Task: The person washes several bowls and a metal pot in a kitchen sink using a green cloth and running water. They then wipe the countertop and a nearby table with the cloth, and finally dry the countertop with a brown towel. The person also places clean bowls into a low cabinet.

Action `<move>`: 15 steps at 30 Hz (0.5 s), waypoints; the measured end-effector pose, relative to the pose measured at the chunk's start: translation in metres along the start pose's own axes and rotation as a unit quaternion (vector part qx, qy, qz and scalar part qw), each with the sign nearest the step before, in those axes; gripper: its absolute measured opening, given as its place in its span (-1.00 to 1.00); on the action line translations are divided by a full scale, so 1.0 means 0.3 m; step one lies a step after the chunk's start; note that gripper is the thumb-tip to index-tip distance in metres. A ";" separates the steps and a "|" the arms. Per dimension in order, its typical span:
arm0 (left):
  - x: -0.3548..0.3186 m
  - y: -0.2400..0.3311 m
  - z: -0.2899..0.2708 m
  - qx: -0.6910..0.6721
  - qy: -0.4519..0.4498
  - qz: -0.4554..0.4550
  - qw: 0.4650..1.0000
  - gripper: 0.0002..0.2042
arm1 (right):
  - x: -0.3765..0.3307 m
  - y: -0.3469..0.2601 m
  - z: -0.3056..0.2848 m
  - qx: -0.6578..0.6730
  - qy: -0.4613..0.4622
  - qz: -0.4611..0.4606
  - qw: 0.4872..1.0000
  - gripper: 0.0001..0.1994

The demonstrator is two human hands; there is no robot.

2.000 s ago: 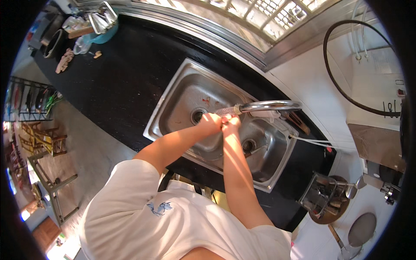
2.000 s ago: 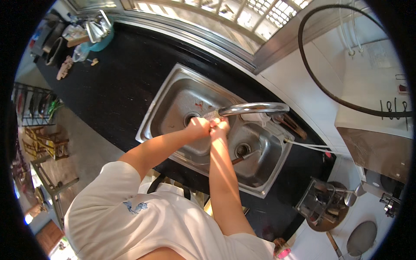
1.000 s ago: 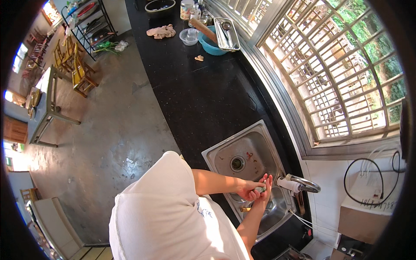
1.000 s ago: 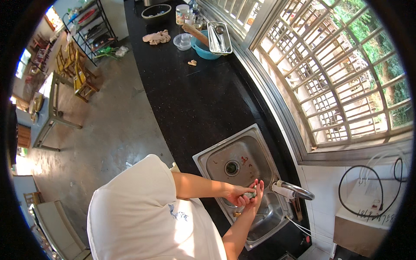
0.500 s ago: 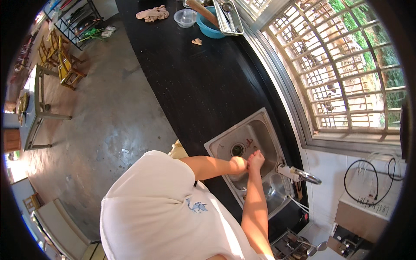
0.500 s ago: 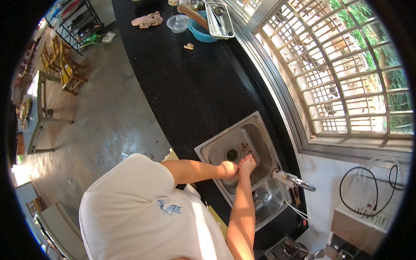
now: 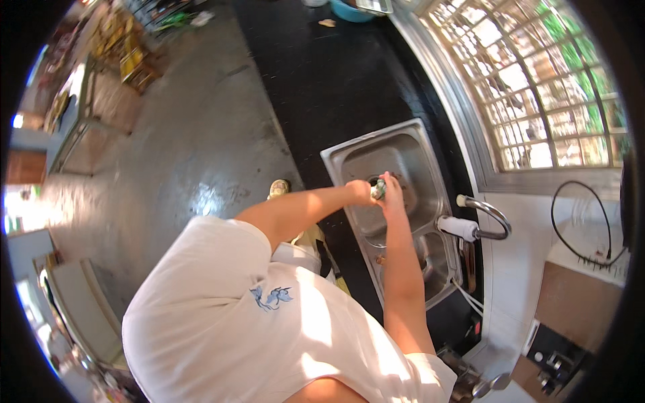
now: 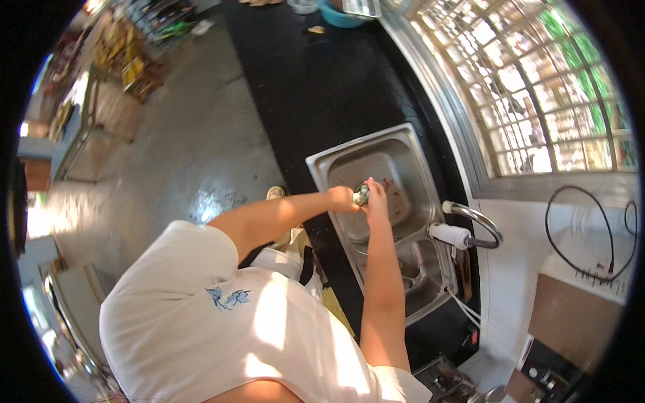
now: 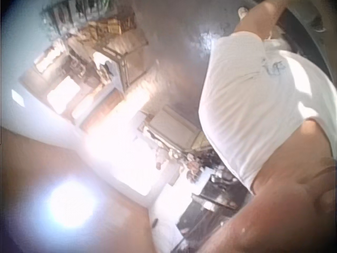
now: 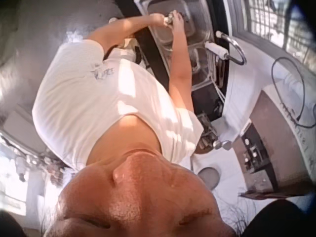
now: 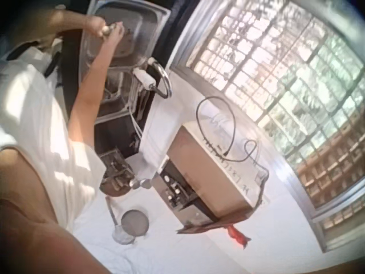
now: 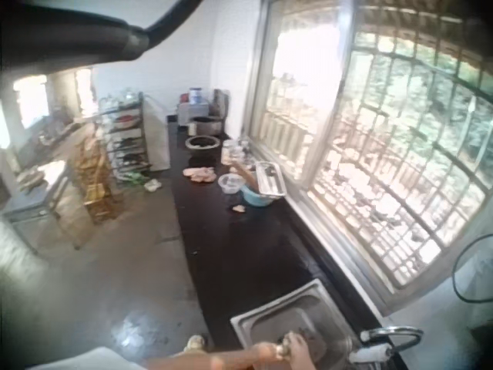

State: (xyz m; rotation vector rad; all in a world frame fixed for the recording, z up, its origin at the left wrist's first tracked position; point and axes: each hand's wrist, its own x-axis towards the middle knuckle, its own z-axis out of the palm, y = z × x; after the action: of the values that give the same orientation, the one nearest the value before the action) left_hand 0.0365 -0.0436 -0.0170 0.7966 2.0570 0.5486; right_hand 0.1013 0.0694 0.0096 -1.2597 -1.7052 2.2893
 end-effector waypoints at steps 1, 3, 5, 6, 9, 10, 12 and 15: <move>-0.044 -0.051 -0.069 -0.068 -0.035 -0.011 0.997 -0.47 | -0.062 -0.052 0.049 -0.054 -0.029 0.002 0.998 -0.70; -0.257 -0.085 -0.223 -0.198 -0.030 0.002 0.980 -0.43 | -0.138 -0.119 0.131 -0.114 -0.132 0.040 0.984 -0.63; -0.424 -0.234 -0.260 -0.323 0.000 0.007 0.946 -0.42 | -0.197 -0.126 0.291 -0.134 -0.213 0.064 0.966 -0.69; -0.519 -0.287 -0.295 -0.340 0.004 -0.021 0.940 -0.41 | -0.211 -0.104 0.364 -0.127 -0.260 0.057 0.956 -0.74; -0.883 -0.496 -0.359 -0.524 0.073 -0.040 0.848 -0.43 | -0.265 -0.012 0.683 -0.116 -0.362 0.030 0.924 -0.73; -0.984 -0.590 -0.345 -0.580 0.101 -0.034 0.808 -0.43 | -0.330 0.007 0.827 -0.133 -0.382 0.030 0.914 -0.70; -1.183 -0.734 -0.326 -0.621 0.219 -0.076 0.749 -0.51 | -0.390 0.117 1.080 -0.186 -0.433 0.015 0.882 -0.68; -1.486 -0.951 -0.253 -0.615 0.357 -0.095 0.696 -0.55 | -0.471 0.324 1.450 -0.261 -0.525 -0.165 0.793 -0.79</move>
State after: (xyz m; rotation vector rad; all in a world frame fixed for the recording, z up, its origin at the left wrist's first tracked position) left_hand 0.0750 -0.5657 0.0919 -0.5375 1.7111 2.0263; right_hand -0.0250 -0.3793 0.0463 0.5796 -2.6533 2.4739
